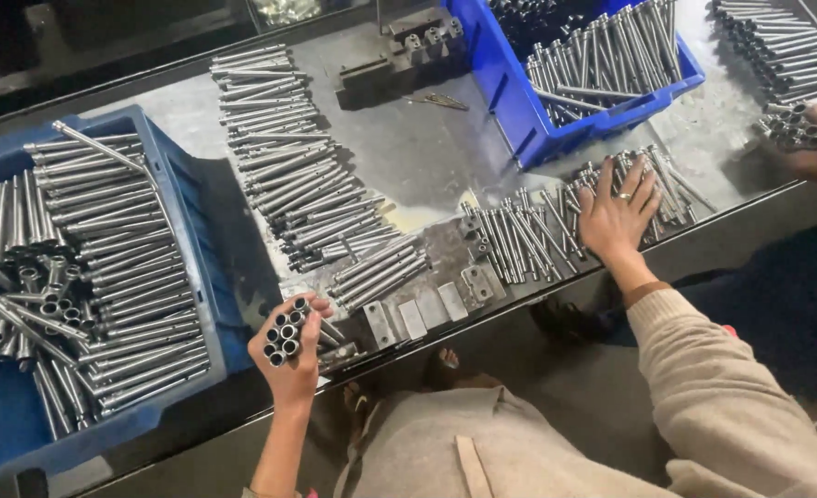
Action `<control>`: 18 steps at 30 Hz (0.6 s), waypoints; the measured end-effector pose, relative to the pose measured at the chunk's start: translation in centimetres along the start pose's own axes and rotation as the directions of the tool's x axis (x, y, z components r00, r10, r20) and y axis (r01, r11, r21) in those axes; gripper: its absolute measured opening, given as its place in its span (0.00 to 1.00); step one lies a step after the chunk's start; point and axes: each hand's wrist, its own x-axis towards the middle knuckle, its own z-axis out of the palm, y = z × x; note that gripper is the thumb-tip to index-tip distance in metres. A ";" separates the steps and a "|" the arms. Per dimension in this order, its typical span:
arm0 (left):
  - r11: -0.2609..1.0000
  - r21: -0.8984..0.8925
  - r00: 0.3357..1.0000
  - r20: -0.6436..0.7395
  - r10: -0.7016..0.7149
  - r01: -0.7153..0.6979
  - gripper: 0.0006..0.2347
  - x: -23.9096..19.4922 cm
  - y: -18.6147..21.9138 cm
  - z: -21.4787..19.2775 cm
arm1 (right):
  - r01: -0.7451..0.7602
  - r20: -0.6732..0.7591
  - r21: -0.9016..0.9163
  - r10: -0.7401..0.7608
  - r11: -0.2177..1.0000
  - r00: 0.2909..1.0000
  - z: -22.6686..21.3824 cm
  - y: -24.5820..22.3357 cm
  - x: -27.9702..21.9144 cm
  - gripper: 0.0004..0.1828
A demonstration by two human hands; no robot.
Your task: Assembling small metal tubes into a circular jig on a fabrication floor.
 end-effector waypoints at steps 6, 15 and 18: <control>0.993 0.049 0.990 -0.083 0.116 -0.112 0.07 0.1 -0.4 0.0 | -0.067 0.121 0.144 0.050 0.987 0.991 -2.3 -7.4 -4.1 0.51; 0.987 -0.108 0.993 -0.015 0.114 -0.115 0.09 0.3 -0.4 -0.4 | -0.145 -0.010 0.215 0.151 0.966 0.989 0.8 -3.0 -0.1 0.43; 0.990 -0.130 0.998 0.008 0.063 -0.062 0.06 0.5 -0.7 -0.6 | 0.175 -0.257 0.470 -0.056 0.865 0.965 -5.2 -10.0 -3.6 0.41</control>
